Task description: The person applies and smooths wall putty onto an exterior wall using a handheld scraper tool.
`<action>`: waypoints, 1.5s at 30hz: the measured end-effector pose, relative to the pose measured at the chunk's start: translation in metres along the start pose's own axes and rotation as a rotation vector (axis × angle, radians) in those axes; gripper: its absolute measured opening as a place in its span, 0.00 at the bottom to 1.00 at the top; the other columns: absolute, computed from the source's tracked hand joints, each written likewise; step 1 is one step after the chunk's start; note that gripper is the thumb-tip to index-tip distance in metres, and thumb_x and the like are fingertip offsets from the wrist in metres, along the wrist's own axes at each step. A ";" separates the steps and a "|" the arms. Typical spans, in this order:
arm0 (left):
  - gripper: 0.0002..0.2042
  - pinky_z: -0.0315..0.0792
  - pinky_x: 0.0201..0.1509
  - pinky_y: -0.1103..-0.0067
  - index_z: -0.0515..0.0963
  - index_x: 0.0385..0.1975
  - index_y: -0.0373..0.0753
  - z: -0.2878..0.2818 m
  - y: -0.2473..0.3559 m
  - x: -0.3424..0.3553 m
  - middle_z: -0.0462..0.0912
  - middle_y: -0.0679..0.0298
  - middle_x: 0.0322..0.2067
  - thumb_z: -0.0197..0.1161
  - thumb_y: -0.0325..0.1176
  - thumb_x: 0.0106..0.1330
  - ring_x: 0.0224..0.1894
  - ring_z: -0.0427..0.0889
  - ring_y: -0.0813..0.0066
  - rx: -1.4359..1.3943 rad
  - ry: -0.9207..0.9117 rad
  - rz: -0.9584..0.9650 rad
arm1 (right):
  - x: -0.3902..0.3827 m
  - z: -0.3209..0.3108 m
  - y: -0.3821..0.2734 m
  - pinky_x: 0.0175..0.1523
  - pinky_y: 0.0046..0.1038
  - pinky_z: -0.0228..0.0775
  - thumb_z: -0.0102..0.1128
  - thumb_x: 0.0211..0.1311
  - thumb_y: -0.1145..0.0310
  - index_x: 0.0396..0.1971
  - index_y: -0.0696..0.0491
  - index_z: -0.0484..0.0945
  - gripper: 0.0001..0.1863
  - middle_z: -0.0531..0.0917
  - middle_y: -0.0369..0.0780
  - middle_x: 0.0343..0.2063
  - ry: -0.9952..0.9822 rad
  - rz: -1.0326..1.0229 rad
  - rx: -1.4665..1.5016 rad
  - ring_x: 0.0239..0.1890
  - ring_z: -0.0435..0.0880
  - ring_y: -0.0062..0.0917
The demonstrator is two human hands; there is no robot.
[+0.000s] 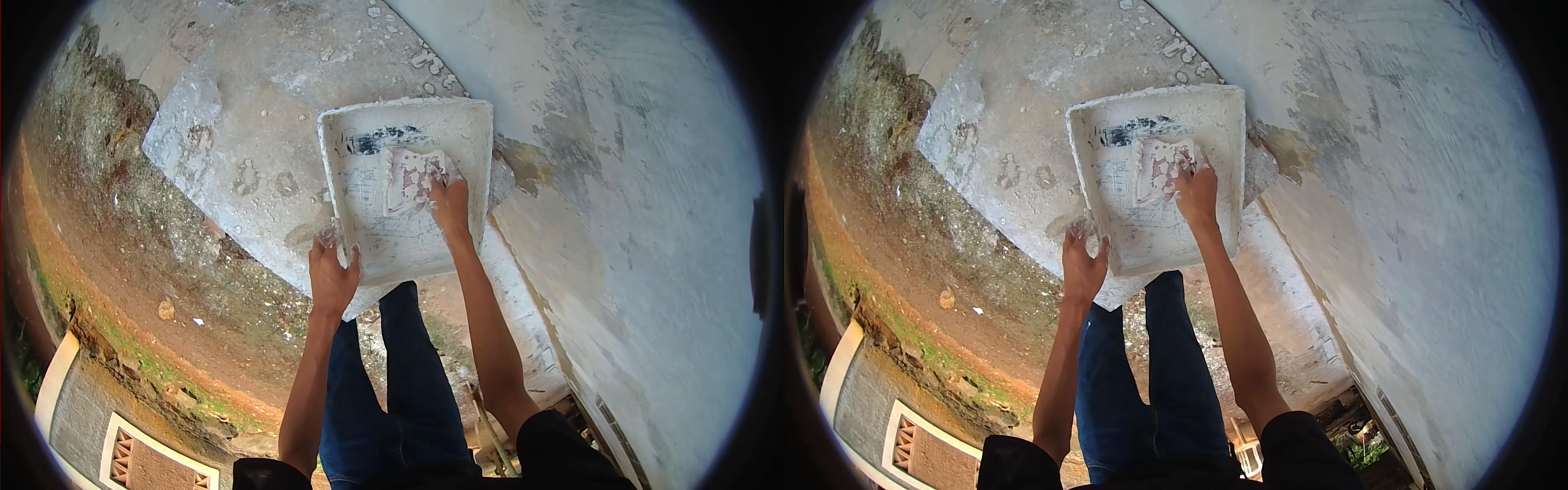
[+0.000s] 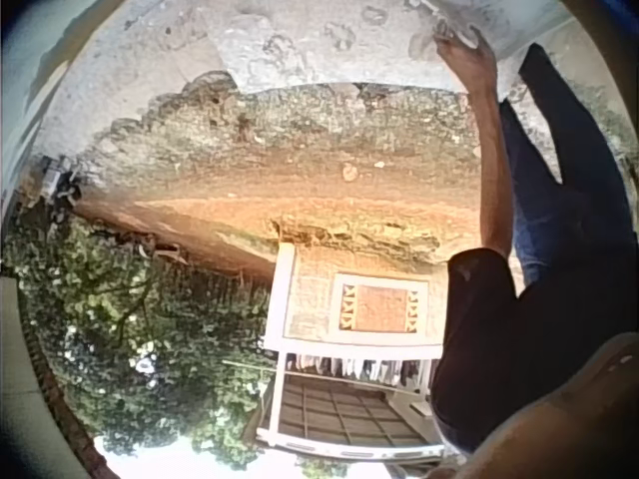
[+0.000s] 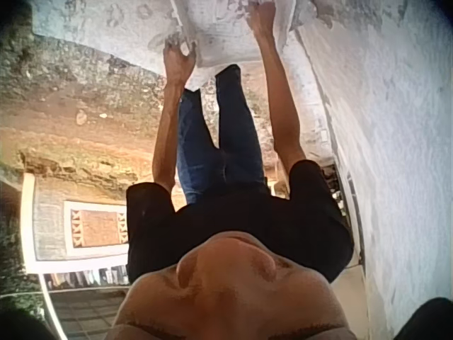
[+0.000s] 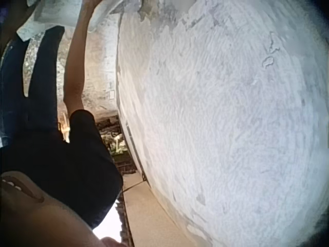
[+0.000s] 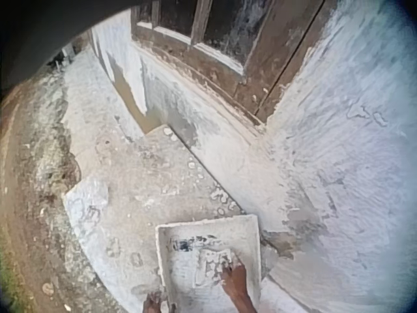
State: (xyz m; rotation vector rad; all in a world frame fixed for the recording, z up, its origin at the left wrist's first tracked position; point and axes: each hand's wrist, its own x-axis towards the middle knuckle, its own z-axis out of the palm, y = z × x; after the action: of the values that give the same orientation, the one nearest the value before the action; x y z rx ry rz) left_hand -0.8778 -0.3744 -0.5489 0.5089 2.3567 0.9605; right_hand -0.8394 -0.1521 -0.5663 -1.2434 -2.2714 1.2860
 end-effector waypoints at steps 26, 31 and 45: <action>0.23 0.63 0.52 0.61 0.69 0.50 0.28 -0.009 -0.020 -0.030 0.73 0.40 0.47 0.64 0.31 0.55 0.51 0.71 0.45 0.107 -0.168 0.001 | 0.011 0.026 0.017 0.36 0.33 0.71 0.53 0.61 0.71 0.50 0.66 0.69 0.20 0.80 0.52 0.34 -0.094 0.202 -0.101 0.32 0.80 0.34; 0.24 0.65 0.52 0.59 0.68 0.52 0.28 -0.003 -0.020 -0.032 0.73 0.41 0.49 0.64 0.29 0.55 0.52 0.71 0.42 0.056 -0.161 -0.036 | 0.007 0.028 0.004 0.38 0.31 0.71 0.52 0.60 0.72 0.53 0.66 0.68 0.21 0.81 0.52 0.35 -0.062 0.123 0.072 0.33 0.80 0.33; 0.28 0.66 0.48 0.61 0.64 0.57 0.30 -0.003 -0.035 -0.037 0.72 0.40 0.47 0.62 0.29 0.55 0.48 0.73 0.45 0.021 -0.161 0.048 | 0.044 0.030 0.004 0.53 0.35 0.67 0.52 0.60 0.70 0.55 0.63 0.67 0.23 0.78 0.58 0.43 -0.305 0.012 -0.078 0.48 0.77 0.48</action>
State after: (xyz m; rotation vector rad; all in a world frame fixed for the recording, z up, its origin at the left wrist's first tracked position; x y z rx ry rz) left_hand -0.8557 -0.4187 -0.5601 0.6301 2.2213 0.8823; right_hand -0.8810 -0.1346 -0.5949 -1.1539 -2.5467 1.4947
